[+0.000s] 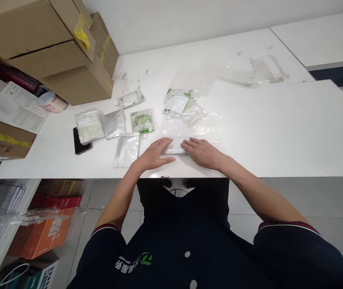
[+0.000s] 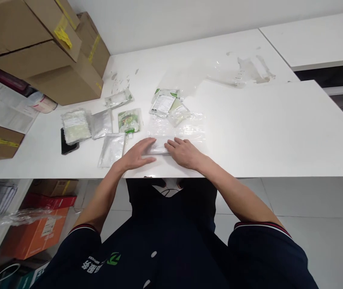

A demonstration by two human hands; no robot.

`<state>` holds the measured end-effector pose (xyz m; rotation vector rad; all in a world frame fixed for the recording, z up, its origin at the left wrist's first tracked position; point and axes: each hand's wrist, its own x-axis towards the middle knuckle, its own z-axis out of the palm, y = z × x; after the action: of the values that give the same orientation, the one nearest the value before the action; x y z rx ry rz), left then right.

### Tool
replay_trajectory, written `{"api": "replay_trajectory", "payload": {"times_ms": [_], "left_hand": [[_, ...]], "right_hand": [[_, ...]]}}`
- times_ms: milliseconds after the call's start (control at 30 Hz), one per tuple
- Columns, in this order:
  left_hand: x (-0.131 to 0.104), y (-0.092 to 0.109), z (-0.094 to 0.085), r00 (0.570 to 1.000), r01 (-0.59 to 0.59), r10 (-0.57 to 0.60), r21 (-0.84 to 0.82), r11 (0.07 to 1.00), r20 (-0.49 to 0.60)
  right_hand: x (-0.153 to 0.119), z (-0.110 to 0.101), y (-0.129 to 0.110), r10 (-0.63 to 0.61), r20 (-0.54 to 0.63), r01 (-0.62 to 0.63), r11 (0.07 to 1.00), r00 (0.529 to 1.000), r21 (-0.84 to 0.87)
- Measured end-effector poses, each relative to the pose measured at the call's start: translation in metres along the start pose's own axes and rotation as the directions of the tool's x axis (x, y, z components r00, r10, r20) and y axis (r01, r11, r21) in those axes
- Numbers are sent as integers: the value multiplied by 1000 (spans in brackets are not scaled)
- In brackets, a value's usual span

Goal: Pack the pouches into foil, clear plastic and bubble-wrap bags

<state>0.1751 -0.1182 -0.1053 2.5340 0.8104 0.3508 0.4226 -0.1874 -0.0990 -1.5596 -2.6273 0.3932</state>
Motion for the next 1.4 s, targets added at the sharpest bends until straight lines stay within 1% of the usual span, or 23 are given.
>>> {"api": "replay_trajectory", "payload": {"times_ms": [67,133,200,233,300,367,400,467,533,600,667,733,800,867,933,1000,1033,1100,1133,1167,1233,1333,1400], "left_hand": [[-19,0,2,1000,0,0,9,1000,-20],[-33,2,9,995,2,-5,-23,1000,-99],[-41,6,17,987,31,-46,-101,994,-153],[-43,8,20,983,71,-94,-147,987,-160],[-40,11,24,957,201,-241,-234,951,-161],[-31,13,24,903,335,-397,-309,890,-164],[-25,13,23,874,387,-458,-340,857,-160],[-13,12,20,835,458,-533,-366,810,-138],[-4,12,18,815,501,-566,-337,797,-126],[3,13,18,809,521,-571,-278,807,-141],[5,16,21,815,519,-554,-213,828,-171],[5,21,24,829,510,-524,-119,852,-195],[3,30,26,839,524,-511,25,851,-184],[2,43,23,830,557,-546,197,807,-110],[2,55,15,788,583,-615,353,732,-25],[6,62,5,764,581,-645,458,673,-23],[11,63,0,772,578,-633,483,658,-60],[23,57,-5,801,571,-583,470,673,-137],[31,52,-5,809,570,-568,431,699,-150],[40,46,-3,812,572,-566,379,727,-140],[55,35,5,817,567,-572,276,776,-72],[68,27,17,844,531,-536,187,826,-25],[69,24,20,851,525,-523,69,849,-43]], "right_hand": [[-11,-13,-5,-45,62,38,993,997,113],[-25,-27,-10,-120,92,95,966,988,242],[-36,-40,-13,-158,105,114,933,982,342],[-40,-45,-13,-153,108,104,925,982,366],[-41,-52,-6,-67,111,24,935,991,353],[-35,-53,6,98,105,-125,948,990,293],[-30,-51,13,183,102,-204,942,978,266],[-19,-43,27,305,100,-320,920,947,225],[-9,-33,37,350,89,-361,913,932,188],[-2,-24,41,371,48,-375,919,927,123],[1,-16,37,386,-78,-386,922,919,16],[1,-9,25,350,-247,-381,920,904,-91],[-2,0,9,265,-345,-329,934,900,-142],[-4,12,-5,174,-320,-225,966,931,-130],[-6,25,-14,110,-256,-138,986,960,-90],[-6,35,-14,82,-220,-91,995,972,-31],[-6,38,-11,78,-215,-79,997,973,5],[-5,40,-4,75,-217,-57,994,973,88],[-5,40,0,74,-221,-46,990,972,130],[-4,39,3,73,-229,-34,985,971,168],[-3,38,9,59,-250,-3,975,967,222],[-2,42,10,28,-306,40,976,952,214],[-4,46,6,101,-390,-34,984,915,176]]}}
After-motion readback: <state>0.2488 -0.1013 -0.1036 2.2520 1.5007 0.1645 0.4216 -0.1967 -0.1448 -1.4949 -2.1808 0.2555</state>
